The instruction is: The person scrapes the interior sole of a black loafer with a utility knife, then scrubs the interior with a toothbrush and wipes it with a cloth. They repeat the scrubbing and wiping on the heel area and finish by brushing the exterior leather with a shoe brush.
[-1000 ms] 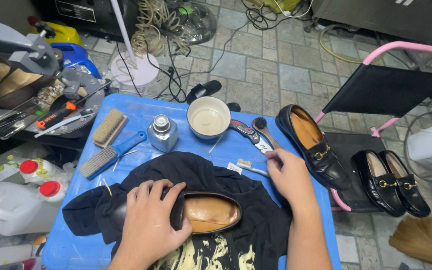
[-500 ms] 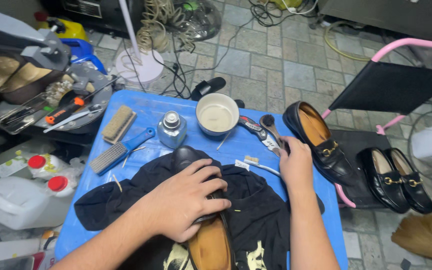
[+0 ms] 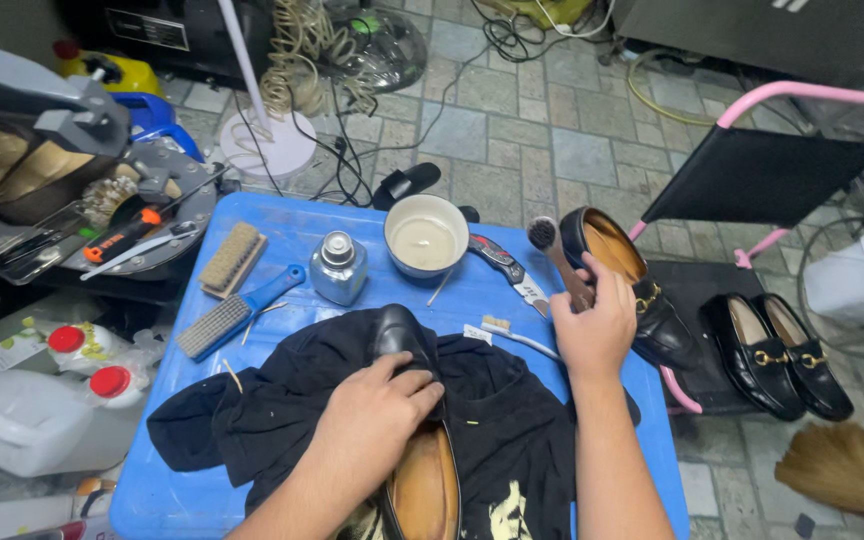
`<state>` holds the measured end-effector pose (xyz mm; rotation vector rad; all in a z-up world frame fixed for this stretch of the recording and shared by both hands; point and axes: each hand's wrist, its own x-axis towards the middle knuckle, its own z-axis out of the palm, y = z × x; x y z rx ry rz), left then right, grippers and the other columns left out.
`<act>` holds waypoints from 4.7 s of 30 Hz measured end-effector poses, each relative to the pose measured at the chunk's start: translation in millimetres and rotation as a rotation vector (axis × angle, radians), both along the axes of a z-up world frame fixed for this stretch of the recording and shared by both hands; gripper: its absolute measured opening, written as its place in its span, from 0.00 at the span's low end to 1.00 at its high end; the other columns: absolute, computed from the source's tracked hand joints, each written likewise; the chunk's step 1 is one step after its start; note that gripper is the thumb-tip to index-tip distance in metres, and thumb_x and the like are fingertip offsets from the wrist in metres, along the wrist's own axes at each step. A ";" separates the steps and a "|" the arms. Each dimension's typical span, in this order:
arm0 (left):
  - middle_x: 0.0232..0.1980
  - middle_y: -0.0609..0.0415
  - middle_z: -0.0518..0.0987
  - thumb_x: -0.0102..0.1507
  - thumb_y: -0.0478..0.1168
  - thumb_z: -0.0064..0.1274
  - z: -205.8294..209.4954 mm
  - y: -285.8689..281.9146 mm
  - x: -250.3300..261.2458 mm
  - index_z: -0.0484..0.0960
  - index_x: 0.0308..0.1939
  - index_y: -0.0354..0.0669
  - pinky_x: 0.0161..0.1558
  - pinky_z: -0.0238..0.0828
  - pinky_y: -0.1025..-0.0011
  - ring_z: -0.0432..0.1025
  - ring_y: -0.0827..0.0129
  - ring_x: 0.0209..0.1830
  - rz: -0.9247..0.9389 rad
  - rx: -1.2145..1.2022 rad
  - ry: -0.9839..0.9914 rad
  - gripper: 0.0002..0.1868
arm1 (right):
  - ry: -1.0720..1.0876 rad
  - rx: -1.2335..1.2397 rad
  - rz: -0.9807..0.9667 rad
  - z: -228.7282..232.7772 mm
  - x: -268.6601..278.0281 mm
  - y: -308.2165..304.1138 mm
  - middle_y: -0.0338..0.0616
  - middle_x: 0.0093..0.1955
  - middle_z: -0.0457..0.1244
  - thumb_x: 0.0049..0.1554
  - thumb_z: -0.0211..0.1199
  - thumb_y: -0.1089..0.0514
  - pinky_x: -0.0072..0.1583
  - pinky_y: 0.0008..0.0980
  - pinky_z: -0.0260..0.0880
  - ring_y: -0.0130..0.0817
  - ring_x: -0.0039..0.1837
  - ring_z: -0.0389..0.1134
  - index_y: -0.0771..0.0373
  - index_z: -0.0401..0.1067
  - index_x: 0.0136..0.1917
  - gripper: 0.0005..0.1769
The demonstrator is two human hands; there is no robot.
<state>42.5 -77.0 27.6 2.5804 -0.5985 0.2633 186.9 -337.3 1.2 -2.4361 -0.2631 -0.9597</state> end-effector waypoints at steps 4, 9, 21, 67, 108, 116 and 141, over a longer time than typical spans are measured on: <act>0.56 0.55 0.84 0.50 0.29 0.52 -3.9 20.2 18.8 0.88 0.49 0.45 0.58 0.72 0.63 0.73 0.57 0.65 -0.370 -0.214 0.062 0.24 | 0.063 0.194 0.078 -10.4 -2.9 -1.2 0.50 0.49 0.64 0.49 0.65 0.68 0.49 0.35 0.70 0.40 0.47 0.68 0.67 0.76 0.58 0.21; 0.56 0.50 0.83 0.53 0.28 0.54 5.4 28.3 37.0 0.89 0.45 0.47 0.60 0.70 0.62 0.72 0.56 0.64 -0.457 -0.212 0.113 0.19 | -0.022 0.161 0.200 -14.3 2.8 -5.8 0.49 0.53 0.64 0.56 0.65 0.68 0.53 0.31 0.68 0.35 0.51 0.67 0.71 0.73 0.59 0.17; 0.36 0.51 0.81 0.56 0.31 0.53 28.6 39.3 -17.2 0.80 0.37 0.42 0.40 0.73 0.58 0.77 0.52 0.40 -0.270 -0.358 0.304 0.06 | 0.316 0.459 0.410 -8.3 -12.0 11.3 0.45 0.54 0.69 0.63 0.61 0.63 0.58 0.28 0.70 0.26 0.55 0.70 0.67 0.67 0.66 0.19; 0.60 0.50 0.84 0.58 0.21 0.47 -42.3 64.2 77.1 0.85 0.55 0.46 0.66 0.70 0.68 0.78 0.61 0.62 -0.432 -0.754 0.461 0.26 | 0.376 0.178 0.307 -1.7 -136.9 -0.1 0.49 0.50 0.72 0.52 0.68 0.65 0.53 0.27 0.71 0.31 0.50 0.74 0.68 0.75 0.59 0.20; 0.57 0.50 0.85 0.60 0.27 0.52 -45.8 62.7 73.8 0.84 0.57 0.46 0.61 0.73 0.71 0.81 0.63 0.57 -0.289 -0.691 0.451 0.23 | 0.482 0.003 0.134 39.0 -124.3 11.5 0.50 0.37 0.68 0.52 0.73 0.67 0.43 0.30 0.68 0.37 0.37 0.68 0.68 0.79 0.59 0.20; 0.58 0.48 0.85 0.61 0.29 0.53 -39.3 59.9 67.8 0.84 0.57 0.46 0.61 0.74 0.69 0.81 0.60 0.58 -0.319 -0.710 0.459 0.20 | 0.406 0.093 0.278 21.7 -118.0 -7.9 0.44 0.42 0.70 0.52 0.69 0.60 0.45 0.25 0.67 0.25 0.39 0.68 0.67 0.77 0.56 0.18; 0.44 0.55 0.85 0.57 0.49 0.60 -11.2 48.3 36.6 0.90 0.37 0.46 0.45 0.76 0.63 0.80 0.59 0.41 0.044 -0.396 0.431 0.13 | 0.545 0.059 -0.209 -4.3 -70.9 -5.6 0.57 0.35 0.65 0.52 0.67 0.60 0.46 0.48 0.67 0.55 0.39 0.68 0.67 0.66 0.45 0.13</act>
